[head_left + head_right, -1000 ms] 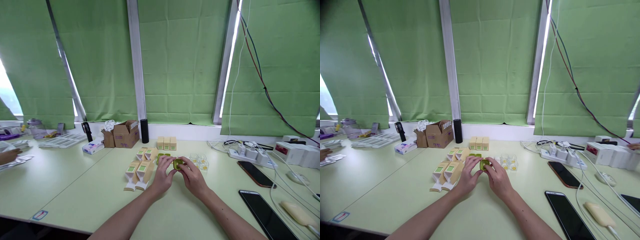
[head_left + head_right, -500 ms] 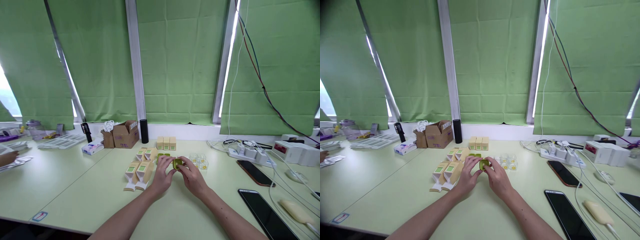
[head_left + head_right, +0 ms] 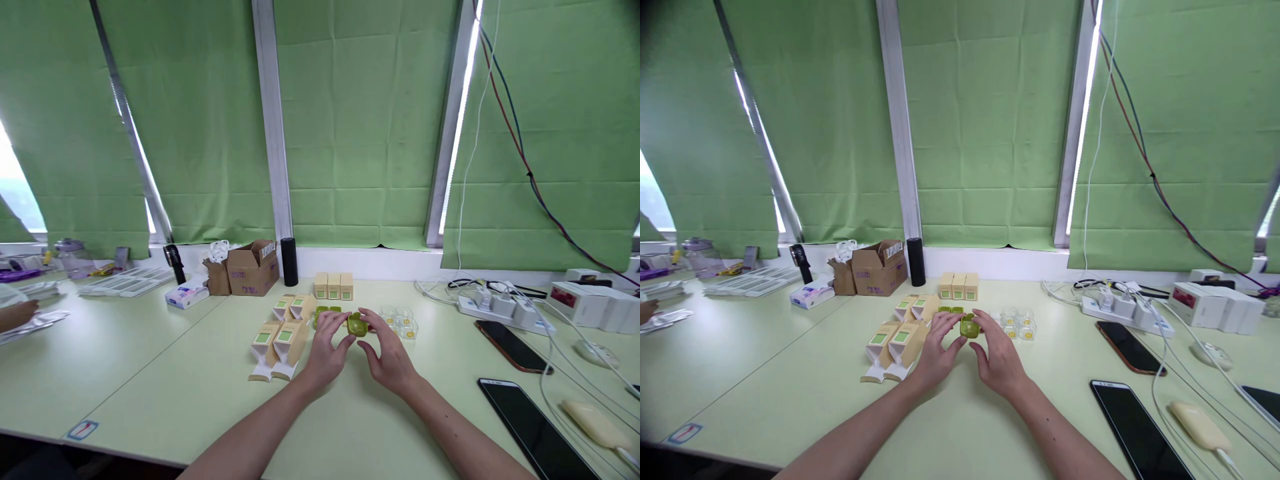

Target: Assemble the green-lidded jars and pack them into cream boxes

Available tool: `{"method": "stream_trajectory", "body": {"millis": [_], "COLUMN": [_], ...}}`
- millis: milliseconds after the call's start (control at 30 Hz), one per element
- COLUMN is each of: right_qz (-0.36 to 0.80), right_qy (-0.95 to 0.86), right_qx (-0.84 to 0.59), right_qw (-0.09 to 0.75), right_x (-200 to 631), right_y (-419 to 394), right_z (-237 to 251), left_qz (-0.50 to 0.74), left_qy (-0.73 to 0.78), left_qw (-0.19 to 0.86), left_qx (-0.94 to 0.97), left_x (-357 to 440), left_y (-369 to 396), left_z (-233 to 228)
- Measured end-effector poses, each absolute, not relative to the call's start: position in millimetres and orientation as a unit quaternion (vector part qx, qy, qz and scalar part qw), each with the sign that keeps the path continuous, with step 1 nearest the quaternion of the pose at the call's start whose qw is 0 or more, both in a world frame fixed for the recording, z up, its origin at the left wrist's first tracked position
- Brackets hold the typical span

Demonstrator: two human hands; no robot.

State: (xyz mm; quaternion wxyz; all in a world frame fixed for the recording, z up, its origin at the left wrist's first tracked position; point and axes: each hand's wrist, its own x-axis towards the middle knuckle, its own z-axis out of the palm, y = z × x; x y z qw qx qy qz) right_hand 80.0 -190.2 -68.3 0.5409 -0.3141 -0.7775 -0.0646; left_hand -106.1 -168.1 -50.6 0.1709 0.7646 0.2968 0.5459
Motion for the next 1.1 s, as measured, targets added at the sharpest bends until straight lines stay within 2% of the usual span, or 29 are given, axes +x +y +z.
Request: {"method": "stream_trajectory", "body": {"millis": [233, 633, 900, 1100], "right_qz": [-0.041, -0.018, 0.089, 0.226], "right_qy": [-0.777, -0.771, -0.714, -0.654], "right_qx": [-0.312, -0.338, -0.363, -0.363], "right_qw": [0.545, 0.539, 0.592, 0.624], "right_x": [79.6, 77.4, 75.4, 78.6], "right_y": [-190.4, -192.7, -194.1, -185.7], "right_z": [-67.1, -65.0, -59.5, -65.0], "left_qz": [0.542, 0.498, 0.493, 0.506], "left_qy": [0.351, 0.391, 0.343, 0.343], "left_qw": [0.237, 0.255, 0.289, 0.239], "left_qx": [0.726, 0.731, 0.745, 0.754], "left_x": [-104.7, -105.0, -107.2, -107.7], "left_y": [-161.1, -163.0, -168.2, -169.7], "left_z": [-51.6, -50.5, -47.6, -46.1]}}
